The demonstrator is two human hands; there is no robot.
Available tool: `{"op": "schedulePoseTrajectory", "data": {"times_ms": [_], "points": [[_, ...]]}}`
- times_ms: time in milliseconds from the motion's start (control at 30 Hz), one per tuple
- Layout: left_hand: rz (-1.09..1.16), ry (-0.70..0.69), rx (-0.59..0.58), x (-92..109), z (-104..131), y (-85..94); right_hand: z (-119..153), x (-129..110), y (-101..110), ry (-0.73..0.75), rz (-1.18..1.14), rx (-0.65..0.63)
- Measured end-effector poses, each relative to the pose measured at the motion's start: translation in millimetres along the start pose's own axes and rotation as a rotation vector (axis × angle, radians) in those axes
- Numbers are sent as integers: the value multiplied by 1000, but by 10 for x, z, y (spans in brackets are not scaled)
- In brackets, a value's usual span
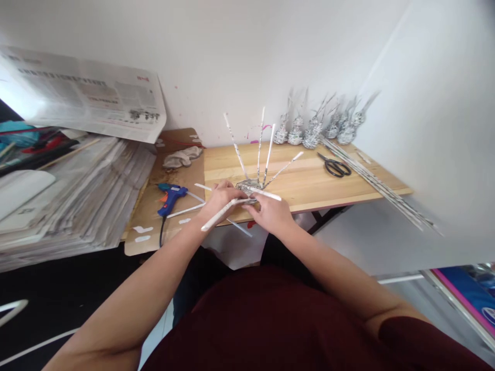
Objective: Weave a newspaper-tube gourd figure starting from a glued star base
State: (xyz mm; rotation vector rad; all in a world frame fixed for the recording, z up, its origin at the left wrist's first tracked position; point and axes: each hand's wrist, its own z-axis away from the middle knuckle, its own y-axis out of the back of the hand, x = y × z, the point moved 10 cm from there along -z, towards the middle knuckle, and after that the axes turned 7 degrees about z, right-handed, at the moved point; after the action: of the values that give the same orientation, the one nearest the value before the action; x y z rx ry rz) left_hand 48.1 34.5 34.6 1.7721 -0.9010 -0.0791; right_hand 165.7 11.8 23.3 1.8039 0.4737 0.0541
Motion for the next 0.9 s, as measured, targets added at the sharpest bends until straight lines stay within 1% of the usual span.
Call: {"op": "schedulePoseTrajectory", "data": {"times_ms": [100, 267, 367, 433, 500, 600, 767, 900], "points": [[-16, -20, 4, 39, 3, 9, 10, -61, -9, 24, 0, 1], [16, -34, 27, 16, -6, 23, 6, -114, 11, 106, -80, 43], [51, -27, -13, 18, -1, 8, 23, -101, 2, 117, -135, 43], [48, 5, -48, 14, 8, -5, 35, -91, -17, 108, -143, 33], [11, 68, -86, -18, 19, -22, 41, -89, -32, 104, -147, 30], [-28, 132, -123, -57, 32, -40, 41, -87, -19, 113, -195, 59], [158, 21, -139, 50, 24, -70, 29, -32, -6, 110, -277, 83], [201, -22, -93, 84, 31, -51, 25, 10, 23, 96, -330, 110]]}}
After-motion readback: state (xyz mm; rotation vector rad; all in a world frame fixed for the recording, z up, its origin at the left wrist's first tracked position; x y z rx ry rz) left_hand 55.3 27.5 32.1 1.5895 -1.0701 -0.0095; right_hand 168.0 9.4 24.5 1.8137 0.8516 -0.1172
